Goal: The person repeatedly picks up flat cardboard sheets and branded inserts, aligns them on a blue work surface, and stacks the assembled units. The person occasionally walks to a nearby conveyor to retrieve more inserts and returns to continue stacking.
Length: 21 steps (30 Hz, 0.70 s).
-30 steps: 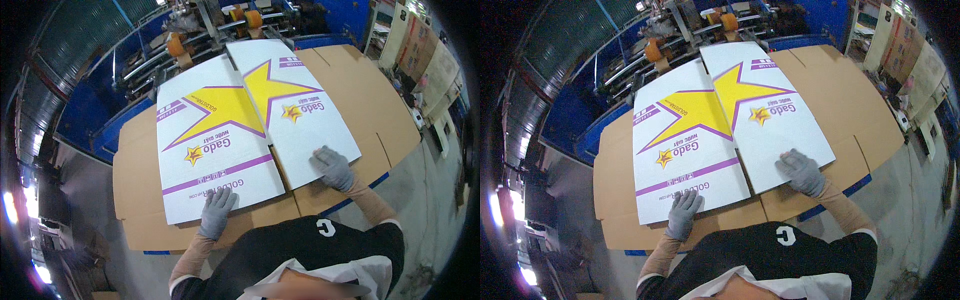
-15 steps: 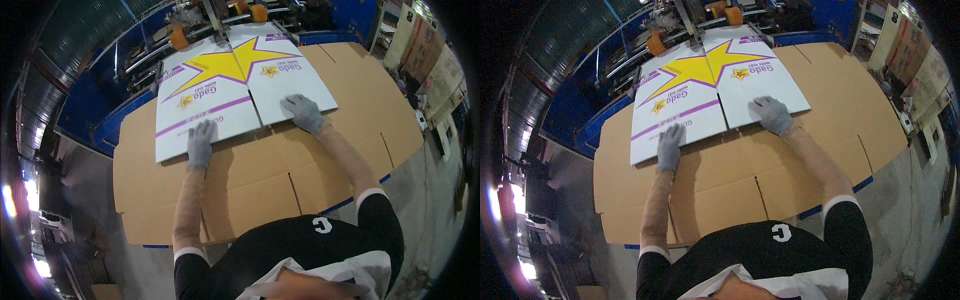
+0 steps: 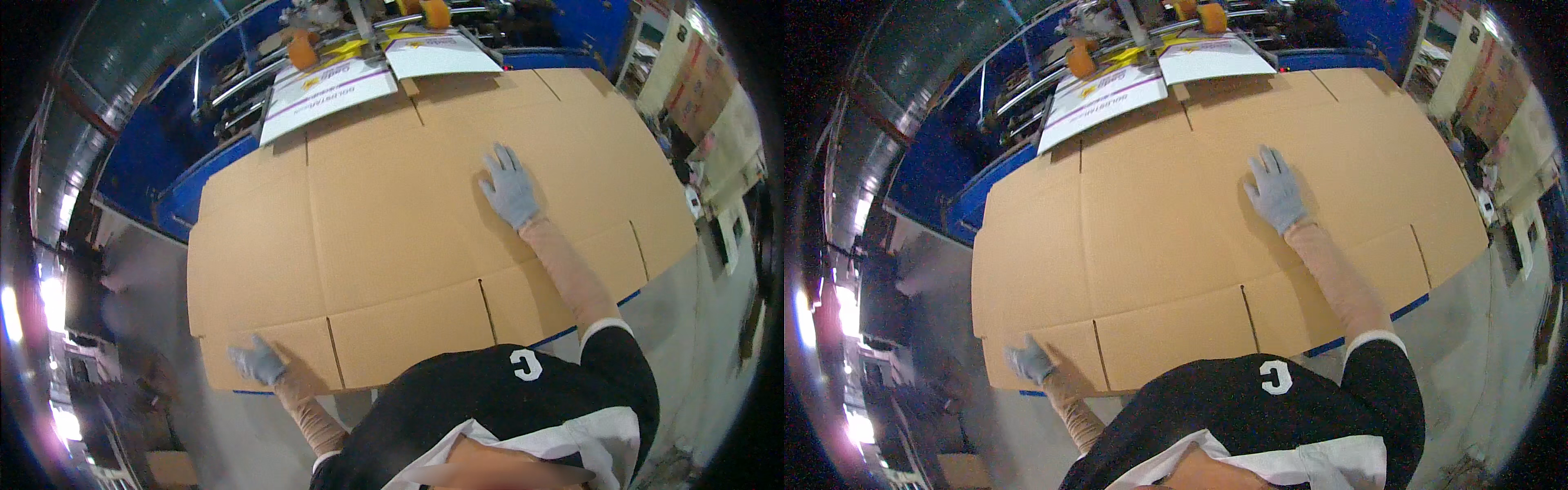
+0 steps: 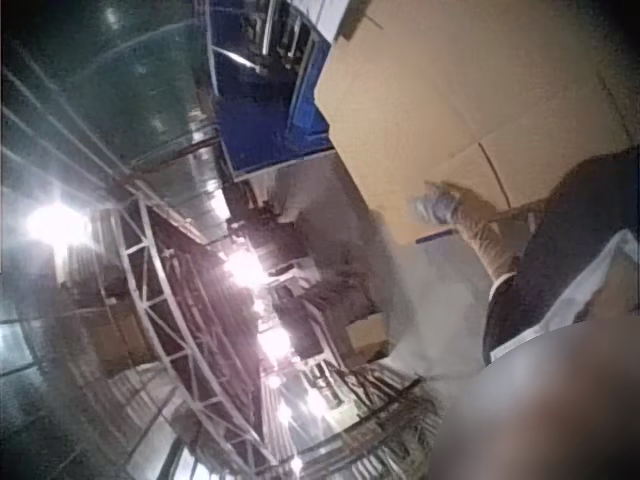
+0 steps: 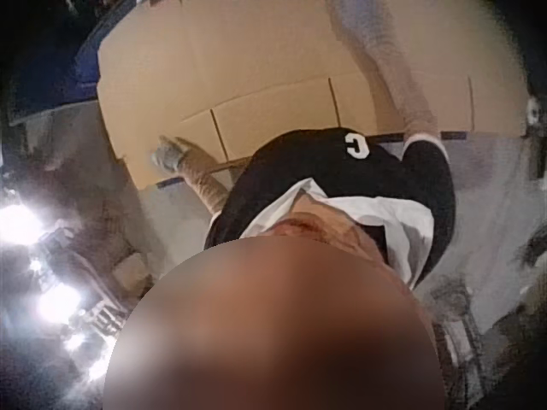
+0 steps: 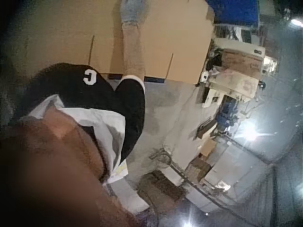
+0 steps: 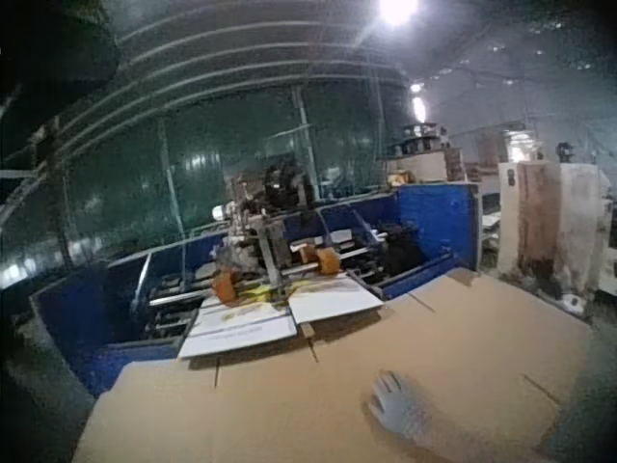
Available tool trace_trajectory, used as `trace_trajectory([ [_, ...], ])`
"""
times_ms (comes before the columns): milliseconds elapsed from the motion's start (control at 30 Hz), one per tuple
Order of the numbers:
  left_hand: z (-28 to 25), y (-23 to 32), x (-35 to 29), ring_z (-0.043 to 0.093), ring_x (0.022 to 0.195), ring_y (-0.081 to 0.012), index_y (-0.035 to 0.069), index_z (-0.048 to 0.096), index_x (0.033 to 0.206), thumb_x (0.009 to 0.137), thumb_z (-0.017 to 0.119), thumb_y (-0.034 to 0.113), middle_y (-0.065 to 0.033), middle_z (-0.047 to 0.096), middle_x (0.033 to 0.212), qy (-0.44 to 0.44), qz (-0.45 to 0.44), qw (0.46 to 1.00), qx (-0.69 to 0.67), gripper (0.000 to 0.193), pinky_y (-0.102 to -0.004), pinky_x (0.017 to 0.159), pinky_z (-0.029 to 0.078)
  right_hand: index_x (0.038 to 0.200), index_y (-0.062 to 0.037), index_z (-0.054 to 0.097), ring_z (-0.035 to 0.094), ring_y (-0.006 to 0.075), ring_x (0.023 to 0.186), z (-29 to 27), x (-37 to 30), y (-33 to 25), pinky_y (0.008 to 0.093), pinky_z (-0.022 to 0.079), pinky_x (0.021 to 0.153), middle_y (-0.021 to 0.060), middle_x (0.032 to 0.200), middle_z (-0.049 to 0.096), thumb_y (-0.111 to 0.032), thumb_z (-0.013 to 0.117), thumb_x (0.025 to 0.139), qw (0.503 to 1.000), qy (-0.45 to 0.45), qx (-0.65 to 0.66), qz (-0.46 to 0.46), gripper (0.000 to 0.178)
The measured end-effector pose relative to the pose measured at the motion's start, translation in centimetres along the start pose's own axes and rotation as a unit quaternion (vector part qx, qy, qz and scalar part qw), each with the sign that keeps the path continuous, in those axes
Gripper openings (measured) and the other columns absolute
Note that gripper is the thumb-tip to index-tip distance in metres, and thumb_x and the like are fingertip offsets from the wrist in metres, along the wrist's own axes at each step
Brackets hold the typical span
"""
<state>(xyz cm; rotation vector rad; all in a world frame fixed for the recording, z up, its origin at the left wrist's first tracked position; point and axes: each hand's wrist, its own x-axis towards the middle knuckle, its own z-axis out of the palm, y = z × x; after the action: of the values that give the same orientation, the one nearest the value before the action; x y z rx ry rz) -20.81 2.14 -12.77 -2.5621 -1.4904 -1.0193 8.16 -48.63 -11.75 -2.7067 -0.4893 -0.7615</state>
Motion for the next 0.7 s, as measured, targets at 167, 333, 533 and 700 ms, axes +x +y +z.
trace_trajectory([
  [167, -0.2, -7.3, -1.6, 0.053, 0.110, -0.0397, -0.006, 0.059, 0.114, 0.087, 0.056, 0.038, -0.0266, 0.056, 0.121, -0.106, -0.113, 0.987, 0.038, 0.052, -0.0448, 0.096, 0.041, 0.122, -0.0047, 0.054, 0.038, 0.0402, 0.129, -3.4, -6.0, -1.6, 0.0466, 0.037, 0.103, 0.0229, 0.140, 0.040, -0.021, 0.070, 0.077, 0.998, -0.010, 0.055, -0.005, 0.051],
  [333, 0.4, -7.1, -0.7, 0.056, 0.103, -0.0358, -0.005, 0.058, 0.109, 0.089, 0.053, 0.022, -0.0238, 0.062, 0.103, 0.071, -0.279, 0.929, -0.234, 0.033, -0.0405, 0.088, 0.045, 0.124, -0.0007, 0.053, 0.038, 0.0387, 0.130, -6.7, -10.1, -0.5, 0.0434, 0.035, 0.105, 0.0253, 0.140, 0.039, -0.021, 0.066, 0.082, 0.994, -0.009, 0.064, 0.085, 0.048],
  [533, -3.2, -12.8, -2.0, 0.054, 0.106, -0.0248, -0.003, 0.050, 0.112, 0.091, 0.048, 0.003, -0.0146, 0.054, 0.113, 0.029, -0.368, 0.560, -0.742, 0.022, -0.0389, 0.087, 0.048, 0.125, 0.0008, 0.051, 0.036, 0.0403, 0.131, -9.1, -13.0, 1.1, 0.0441, 0.034, 0.106, 0.0272, 0.140, 0.039, -0.023, 0.061, 0.087, 0.989, -0.051, 0.048, 0.129, 0.046],
  [700, -0.4, -12.1, -5.6, 0.053, 0.113, -0.0256, -0.005, 0.046, 0.126, 0.085, 0.057, 0.004, -0.0148, 0.053, 0.124, -0.097, -0.082, 0.798, -0.589, 0.043, -0.0391, 0.095, 0.045, 0.124, 0.0010, 0.052, 0.044, 0.0325, 0.127, -8.6, -10.7, -0.6, 0.0399, 0.039, 0.102, 0.0231, 0.136, 0.046, -0.024, 0.061, 0.088, 0.975, -0.068, 0.162, 0.139, 0.045],
])
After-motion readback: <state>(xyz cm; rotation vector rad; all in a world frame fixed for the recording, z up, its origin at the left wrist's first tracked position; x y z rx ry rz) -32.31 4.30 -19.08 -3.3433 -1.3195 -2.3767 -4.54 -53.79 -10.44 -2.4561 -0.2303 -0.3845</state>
